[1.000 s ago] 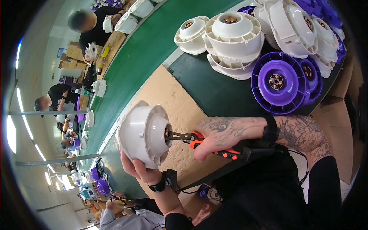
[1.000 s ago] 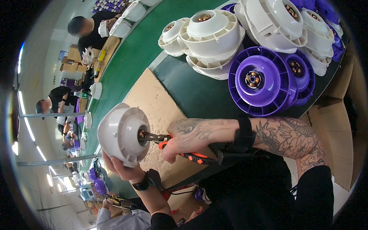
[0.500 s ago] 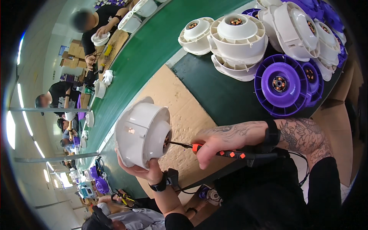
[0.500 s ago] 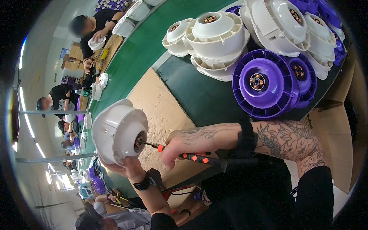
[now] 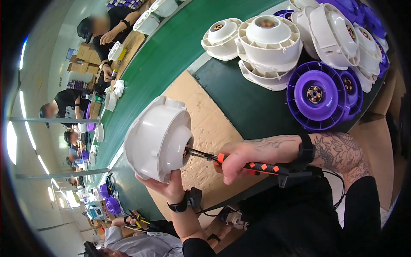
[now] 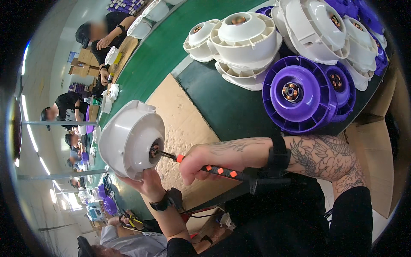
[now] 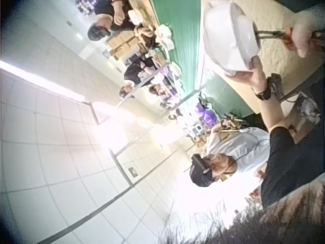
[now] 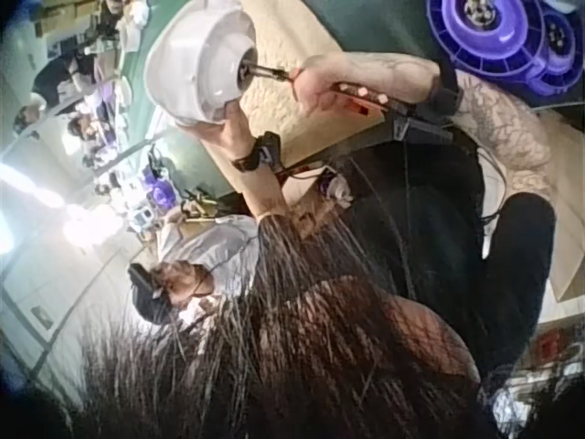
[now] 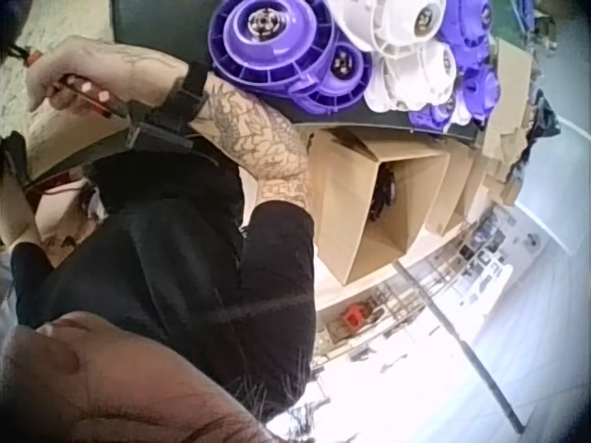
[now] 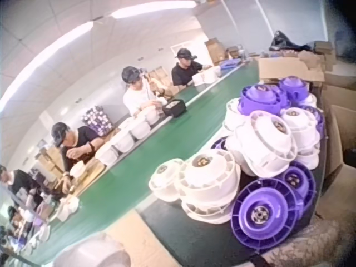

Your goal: The person uses a soldering iron to work on the internal components of white and purple fan housings at a factory assembly line. They repeatedly pick up housings, apply the tool to the center, and place the finished units into a cardboard box.

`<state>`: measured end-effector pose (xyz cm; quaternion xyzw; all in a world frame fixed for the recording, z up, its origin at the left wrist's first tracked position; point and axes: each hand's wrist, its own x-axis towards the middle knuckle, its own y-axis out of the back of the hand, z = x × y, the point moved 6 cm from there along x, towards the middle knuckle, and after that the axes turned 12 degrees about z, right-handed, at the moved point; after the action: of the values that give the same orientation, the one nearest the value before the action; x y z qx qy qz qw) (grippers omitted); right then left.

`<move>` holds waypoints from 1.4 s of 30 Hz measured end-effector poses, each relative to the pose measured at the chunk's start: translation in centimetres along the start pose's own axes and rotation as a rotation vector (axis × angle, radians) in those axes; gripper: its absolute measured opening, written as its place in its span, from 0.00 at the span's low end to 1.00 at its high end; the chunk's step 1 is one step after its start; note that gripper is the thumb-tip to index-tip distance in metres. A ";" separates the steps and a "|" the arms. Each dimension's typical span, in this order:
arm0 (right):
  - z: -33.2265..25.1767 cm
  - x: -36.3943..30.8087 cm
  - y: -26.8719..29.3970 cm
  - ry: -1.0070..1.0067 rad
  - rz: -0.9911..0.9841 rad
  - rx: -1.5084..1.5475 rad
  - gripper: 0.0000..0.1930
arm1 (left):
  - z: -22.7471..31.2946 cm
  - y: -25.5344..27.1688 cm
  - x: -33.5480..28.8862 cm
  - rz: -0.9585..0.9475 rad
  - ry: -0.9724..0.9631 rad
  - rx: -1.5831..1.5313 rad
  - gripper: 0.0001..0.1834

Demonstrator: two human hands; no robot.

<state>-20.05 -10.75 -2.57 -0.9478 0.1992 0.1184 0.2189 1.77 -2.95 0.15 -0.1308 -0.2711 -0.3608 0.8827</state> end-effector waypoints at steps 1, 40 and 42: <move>0.0 0.1 0.2 -0.003 0.040 -0.039 0.24 | 0.2 -0.1 0.2 -0.037 -0.044 0.012 0.54; 1.4 1.9 1.2 0.018 0.168 -0.381 0.20 | -4.5 3.4 6.2 0.170 -0.064 0.692 0.26; 0.7 1.6 0.7 0.027 0.128 -0.361 0.19 | -1.1 2.2 6.3 -0.059 0.117 0.295 0.27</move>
<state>-19.02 -11.50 -3.93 -0.9587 0.2374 0.1531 0.0344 7.43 -5.40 2.79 0.0294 -0.2730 -0.3498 0.8957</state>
